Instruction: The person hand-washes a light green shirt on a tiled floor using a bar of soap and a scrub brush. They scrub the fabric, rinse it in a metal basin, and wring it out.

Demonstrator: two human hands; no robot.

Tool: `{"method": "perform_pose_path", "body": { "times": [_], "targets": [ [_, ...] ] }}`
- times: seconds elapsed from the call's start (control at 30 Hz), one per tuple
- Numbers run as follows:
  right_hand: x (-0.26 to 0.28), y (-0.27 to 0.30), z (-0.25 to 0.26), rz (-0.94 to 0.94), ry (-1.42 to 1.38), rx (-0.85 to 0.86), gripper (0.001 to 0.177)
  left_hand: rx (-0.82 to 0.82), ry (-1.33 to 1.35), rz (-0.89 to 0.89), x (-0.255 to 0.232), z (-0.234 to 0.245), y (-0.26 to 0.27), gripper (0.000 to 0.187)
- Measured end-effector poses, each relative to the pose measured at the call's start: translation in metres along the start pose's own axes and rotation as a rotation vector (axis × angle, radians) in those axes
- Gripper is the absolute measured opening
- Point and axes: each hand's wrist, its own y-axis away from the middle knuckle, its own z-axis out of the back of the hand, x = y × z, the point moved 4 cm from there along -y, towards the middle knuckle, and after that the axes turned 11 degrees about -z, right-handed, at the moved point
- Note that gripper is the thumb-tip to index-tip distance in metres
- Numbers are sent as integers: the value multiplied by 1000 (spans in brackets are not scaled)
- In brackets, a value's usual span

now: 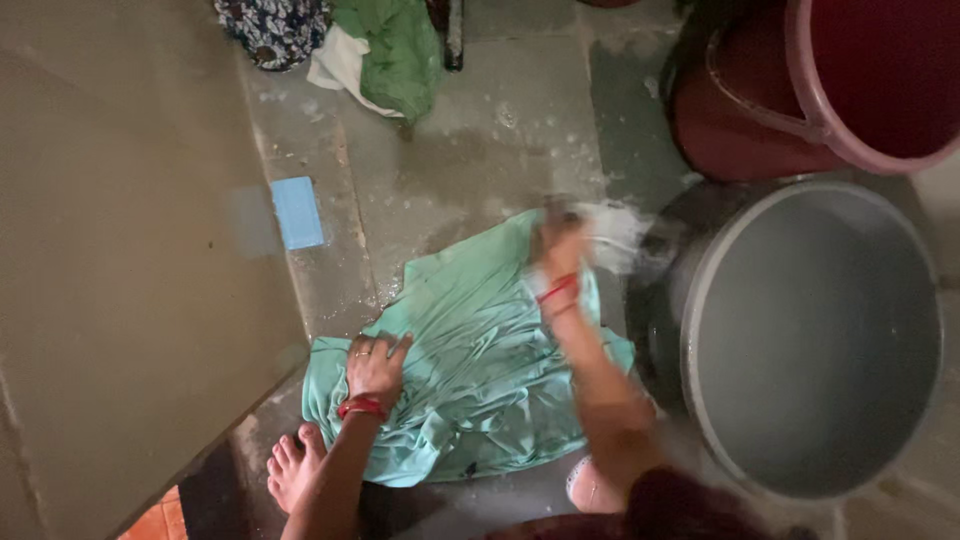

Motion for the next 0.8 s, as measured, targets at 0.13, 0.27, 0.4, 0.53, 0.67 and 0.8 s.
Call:
{"method": "perform_pose_path", "body": {
  "times": [0.13, 0.27, 0.4, 0.53, 0.67, 0.8],
  "targets": [
    [97, 106, -84, 164, -102, 428, 39, 94, -29, 39, -4, -10, 7, 38],
    [-19, 45, -48, 68, 64, 324, 35, 25, -33, 68, 1, -11, 10, 41],
    [-94, -28, -9, -198, 475, 210, 44, 68, 20, 69, 2, -11, 6, 36],
    [45, 72, -62, 116, -257, 221, 39, 109, 32, 104, 3, -16, 8, 36],
    [87, 110, -91, 326, -33, 410, 38, 109, -33, 82, 6, -22, 11, 38],
    [-36, -19, -40, -93, 239, 251, 44, 38, 50, 103, 6, -22, 11, 33]
  ]
}}
